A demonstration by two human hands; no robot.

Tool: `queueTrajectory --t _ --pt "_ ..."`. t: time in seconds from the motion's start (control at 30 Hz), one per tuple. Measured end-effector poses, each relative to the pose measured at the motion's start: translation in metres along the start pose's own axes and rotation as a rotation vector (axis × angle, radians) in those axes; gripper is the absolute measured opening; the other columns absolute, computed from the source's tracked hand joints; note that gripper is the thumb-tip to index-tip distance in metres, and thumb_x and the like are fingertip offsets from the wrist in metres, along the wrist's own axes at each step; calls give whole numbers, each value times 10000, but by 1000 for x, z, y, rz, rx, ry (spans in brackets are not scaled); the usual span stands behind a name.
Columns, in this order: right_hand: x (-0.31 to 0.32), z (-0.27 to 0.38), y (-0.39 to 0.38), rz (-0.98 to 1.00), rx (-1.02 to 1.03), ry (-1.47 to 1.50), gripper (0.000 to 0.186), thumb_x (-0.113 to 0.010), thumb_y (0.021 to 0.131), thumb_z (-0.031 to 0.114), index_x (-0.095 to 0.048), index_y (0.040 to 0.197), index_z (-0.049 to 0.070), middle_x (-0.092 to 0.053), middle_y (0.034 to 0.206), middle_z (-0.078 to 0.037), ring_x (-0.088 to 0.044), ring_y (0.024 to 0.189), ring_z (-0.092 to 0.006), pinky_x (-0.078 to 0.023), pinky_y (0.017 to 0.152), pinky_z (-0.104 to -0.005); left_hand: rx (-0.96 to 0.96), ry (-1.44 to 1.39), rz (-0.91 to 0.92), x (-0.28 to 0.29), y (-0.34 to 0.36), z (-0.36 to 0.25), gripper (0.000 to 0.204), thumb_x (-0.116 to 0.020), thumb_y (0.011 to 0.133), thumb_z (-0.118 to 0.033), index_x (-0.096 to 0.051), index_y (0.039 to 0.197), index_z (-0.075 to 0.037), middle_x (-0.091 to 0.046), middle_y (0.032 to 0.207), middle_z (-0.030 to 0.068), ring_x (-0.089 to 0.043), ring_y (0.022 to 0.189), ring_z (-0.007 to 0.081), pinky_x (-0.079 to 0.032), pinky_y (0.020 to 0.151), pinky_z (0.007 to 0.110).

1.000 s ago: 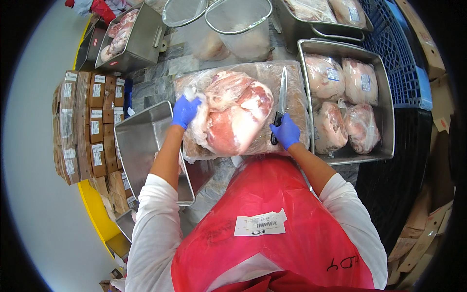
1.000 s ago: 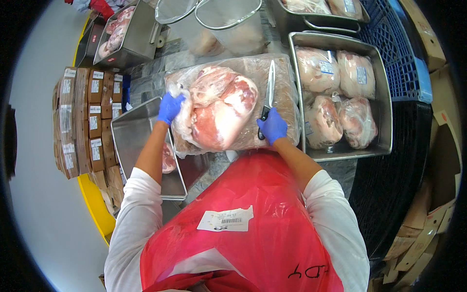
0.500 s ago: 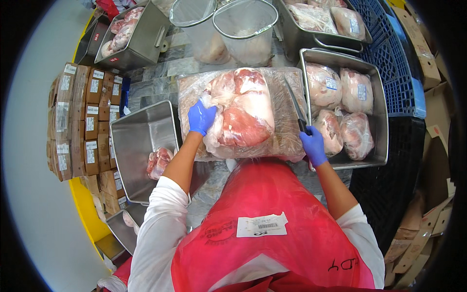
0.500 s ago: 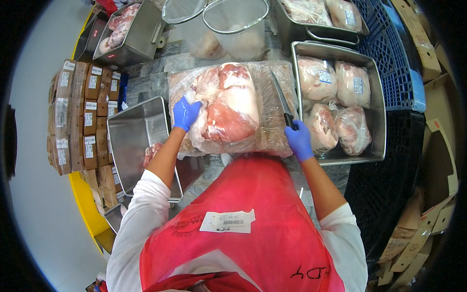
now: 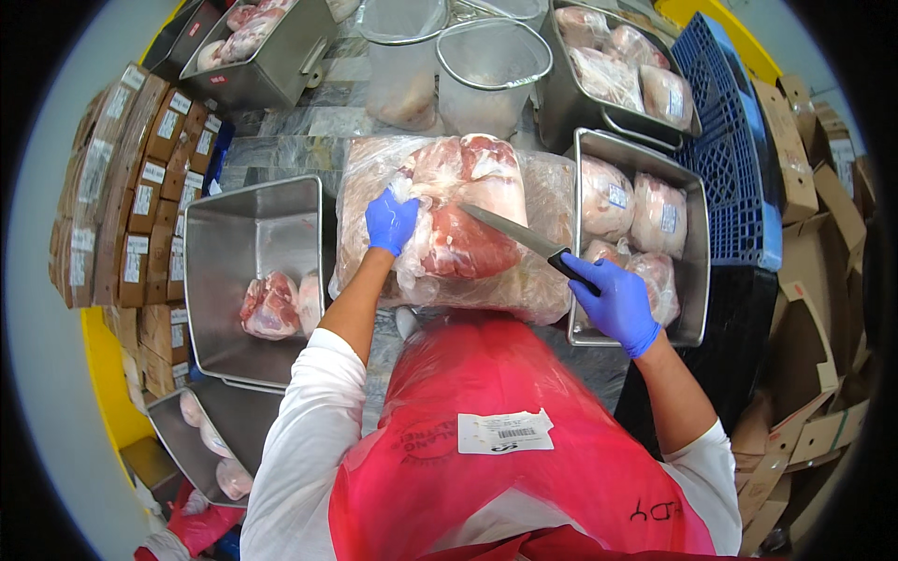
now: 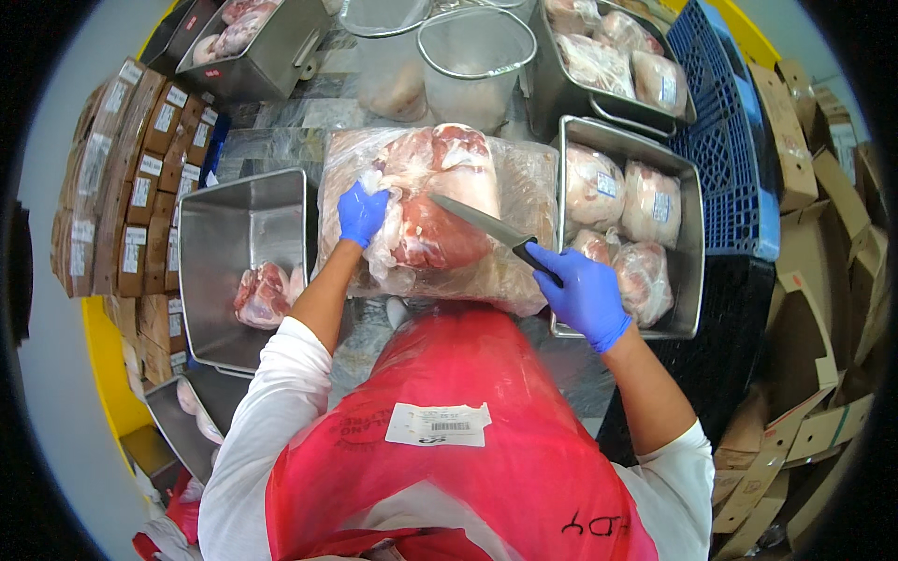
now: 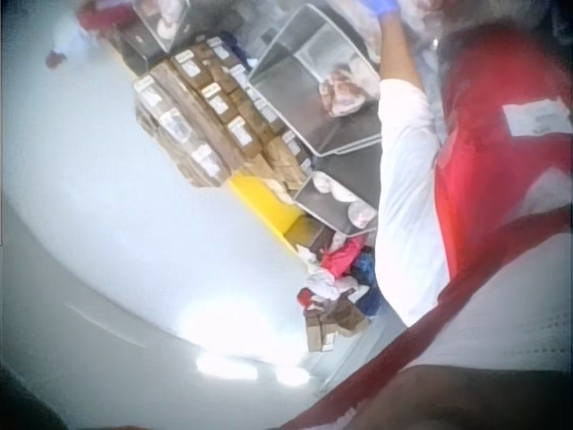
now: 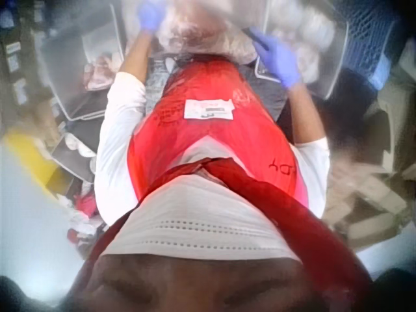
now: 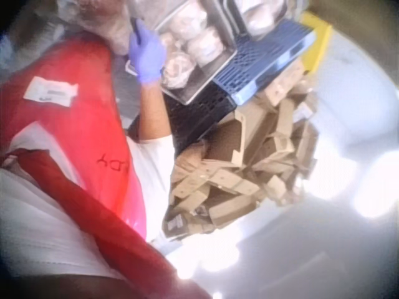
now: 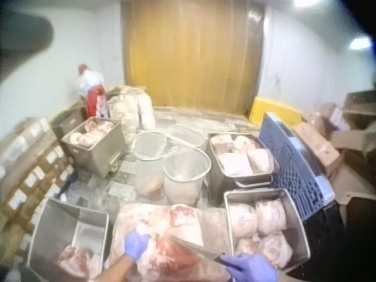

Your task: The person uses a knife to cut a large piece of raw meat on a cutting board. They separate portions and place them into a metal tray. The person wears blue gloves and a red apron while working at a stainless steel table.

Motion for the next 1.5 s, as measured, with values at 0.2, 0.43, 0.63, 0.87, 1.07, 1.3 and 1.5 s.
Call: queueTrajectory --t 0.2,0.43,0.63,0.87,1.07,1.3,1.5 --pt "31 45 52 137 191 -277 302 -668 912 249 -728 1202 186 -683 802 -172 -678 745 -372 -533 656 -486 -40 -325 -116 -4 -1 -3 526 -738 811 -348 -685 1268 -94 -730 1083 218 -703 1000 403 -554 874 464" --pt "34 106 93 280 269 -485 274 -649 913 233 -729 1160 144 -679 759 -185 -674 714 -381 -537 657 -499 162 -207 -45 -10 -11 16 521 -758 774 -383 -712 1192 -75 -726 1010 260 -701 971 426 -551 869 479" --pt "-46 -26 22 30 180 -58 434 -719 924 251 -660 1350 188 -631 734 -217 -629 629 -402 -509 605 -481 118 -399 -147 -17 -4 15 464 -748 792 -360 -727 1130 -44 -739 993 238 -714 945 401 -557 853 460" --pt "-128 -70 -13 -78 24 -36 528 -694 938 280 -565 1450 308 -619 753 -180 -647 643 -366 -529 609 -474 150 -470 -15 -21 4 35 344 -716 833 -289 -735 1075 -45 -748 1042 194 -717 984 345 -552 858 418" --pt "-38 -28 -15 -26 58 -222 501 -713 925 290 -607 1413 324 -592 741 -151 -639 653 -325 -510 599 -439 -192 1 40 17 9 -24 461 -731 822 -326 -675 1162 -20 -715 1118 213 -682 1060 359 -525 927 453" --pt "4 16 6 35 168 -331 416 -672 948 316 -647 1362 304 -616 757 -137 -639 623 -334 -520 574 -441 -187 -268 220 -12 70 35 477 -709 846 -304 -661 1232 -26 -686 1218 202 -636 1161 363 -490 1002 436" --pt "13 44 49 155 290 -402 387 -641 959 331 -656 1343 287 -652 752 -146 -653 645 -352 -526 599 -478 -104 -326 125 -23 73 57 468 -712 821 -367 -706 1172 -58 -719 1131 215 -677 1057 391 -526 938 443"
Point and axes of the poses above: each hand's wrist, its own y-axis towards the middle knuckle, its own x-axis out of the back of the hand, z = x × y, the point moved 7 cm from there along y, towards the middle knuckle
